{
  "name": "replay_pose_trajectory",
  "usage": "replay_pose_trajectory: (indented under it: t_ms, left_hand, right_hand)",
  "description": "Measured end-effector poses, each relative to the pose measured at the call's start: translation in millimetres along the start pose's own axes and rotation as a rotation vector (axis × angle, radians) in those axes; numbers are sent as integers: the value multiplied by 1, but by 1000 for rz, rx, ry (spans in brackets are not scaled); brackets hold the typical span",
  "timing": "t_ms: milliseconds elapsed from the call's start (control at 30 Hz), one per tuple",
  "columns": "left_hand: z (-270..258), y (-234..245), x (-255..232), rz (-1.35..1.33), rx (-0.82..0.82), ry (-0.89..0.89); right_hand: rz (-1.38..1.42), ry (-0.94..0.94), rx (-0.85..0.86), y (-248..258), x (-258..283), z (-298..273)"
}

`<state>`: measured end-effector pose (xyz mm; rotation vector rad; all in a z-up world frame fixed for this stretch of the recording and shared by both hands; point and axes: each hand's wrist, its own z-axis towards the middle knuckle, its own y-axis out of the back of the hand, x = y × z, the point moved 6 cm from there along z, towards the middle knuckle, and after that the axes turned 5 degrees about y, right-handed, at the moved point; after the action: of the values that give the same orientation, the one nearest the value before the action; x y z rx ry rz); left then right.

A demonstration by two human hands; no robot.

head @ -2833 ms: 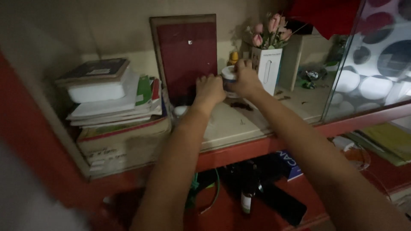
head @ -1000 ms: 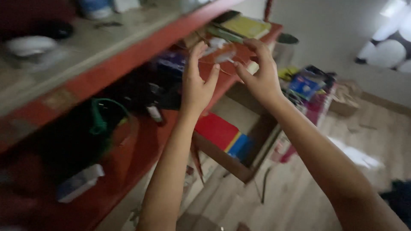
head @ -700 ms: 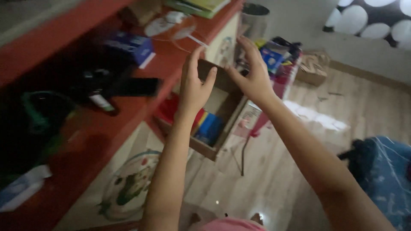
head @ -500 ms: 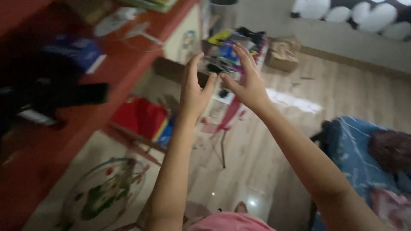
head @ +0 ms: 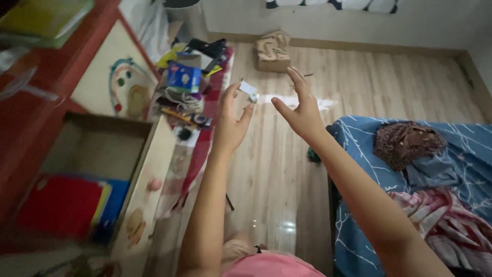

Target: The person is picking up notebooks and stationary items from the floor and putting them away into a drawer and onto a shelf.

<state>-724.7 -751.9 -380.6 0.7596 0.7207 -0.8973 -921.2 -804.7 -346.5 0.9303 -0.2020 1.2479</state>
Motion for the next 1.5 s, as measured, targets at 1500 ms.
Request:
replay_pose_trajectory:
  t_ms: [1500]
  left_hand:
    - [522,-301,389,88,-8,226]
  right_hand:
    - [16,-85,132,-93,-579,435]
